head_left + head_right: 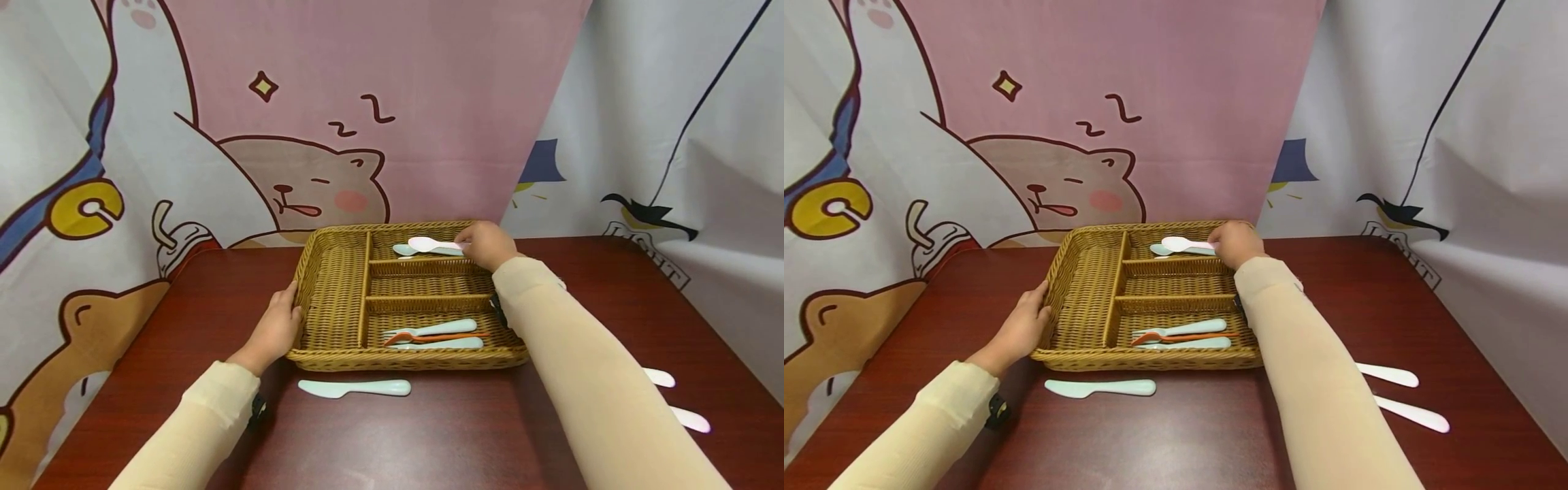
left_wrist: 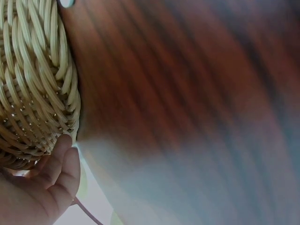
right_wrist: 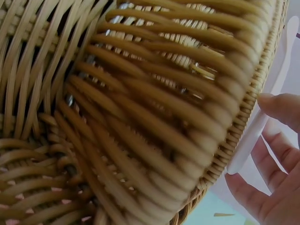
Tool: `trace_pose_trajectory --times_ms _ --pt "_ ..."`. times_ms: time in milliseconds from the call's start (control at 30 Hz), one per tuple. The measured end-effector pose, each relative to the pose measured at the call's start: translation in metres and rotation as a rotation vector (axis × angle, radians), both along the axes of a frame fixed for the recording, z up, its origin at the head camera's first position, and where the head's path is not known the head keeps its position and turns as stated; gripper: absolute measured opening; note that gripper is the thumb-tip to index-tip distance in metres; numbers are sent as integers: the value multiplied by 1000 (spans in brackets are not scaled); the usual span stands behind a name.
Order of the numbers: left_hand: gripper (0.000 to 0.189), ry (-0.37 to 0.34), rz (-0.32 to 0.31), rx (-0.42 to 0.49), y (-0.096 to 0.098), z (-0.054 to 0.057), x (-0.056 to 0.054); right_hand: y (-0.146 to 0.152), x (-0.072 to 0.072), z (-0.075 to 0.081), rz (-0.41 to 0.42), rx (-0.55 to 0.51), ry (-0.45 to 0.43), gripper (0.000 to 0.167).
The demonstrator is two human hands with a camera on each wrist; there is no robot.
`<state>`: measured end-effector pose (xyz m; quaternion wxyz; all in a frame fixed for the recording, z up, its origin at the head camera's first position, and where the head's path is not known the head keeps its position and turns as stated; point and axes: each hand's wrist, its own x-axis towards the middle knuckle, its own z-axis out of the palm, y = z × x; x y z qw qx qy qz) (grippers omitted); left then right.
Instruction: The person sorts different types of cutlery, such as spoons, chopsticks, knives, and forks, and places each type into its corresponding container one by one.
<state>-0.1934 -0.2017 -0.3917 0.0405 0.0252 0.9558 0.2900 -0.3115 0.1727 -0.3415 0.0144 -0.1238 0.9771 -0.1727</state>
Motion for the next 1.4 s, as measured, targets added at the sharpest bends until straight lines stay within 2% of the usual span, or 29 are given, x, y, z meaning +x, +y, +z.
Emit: trace_pose_trajectory --times_ms 167,333,633,733,933,1233,1400 --pt "56 1 -2 7 1 0 0 -2 0 -1 1 51 25 30" --pt "56 0 -7 12 2 0 1 -4 5 1 -2 109 8 30" --pt "56 -2 -9 18 4 -2 3 -2 10 1 -8 67 -29 31" --pt "56 2 -11 17 3 -2 3 -1 11 2 -12 22 -32 31" --pt "56 21 -9 3 3 -4 1 -2 13 6 -26 -132 -29 34" --pt "56 -1 -2 3 2 -3 -2 -12 24 25 -47 -317 44 39" --pt "57 -16 4 12 0 -1 -2 -24 37 36 -33 -400 52 41"
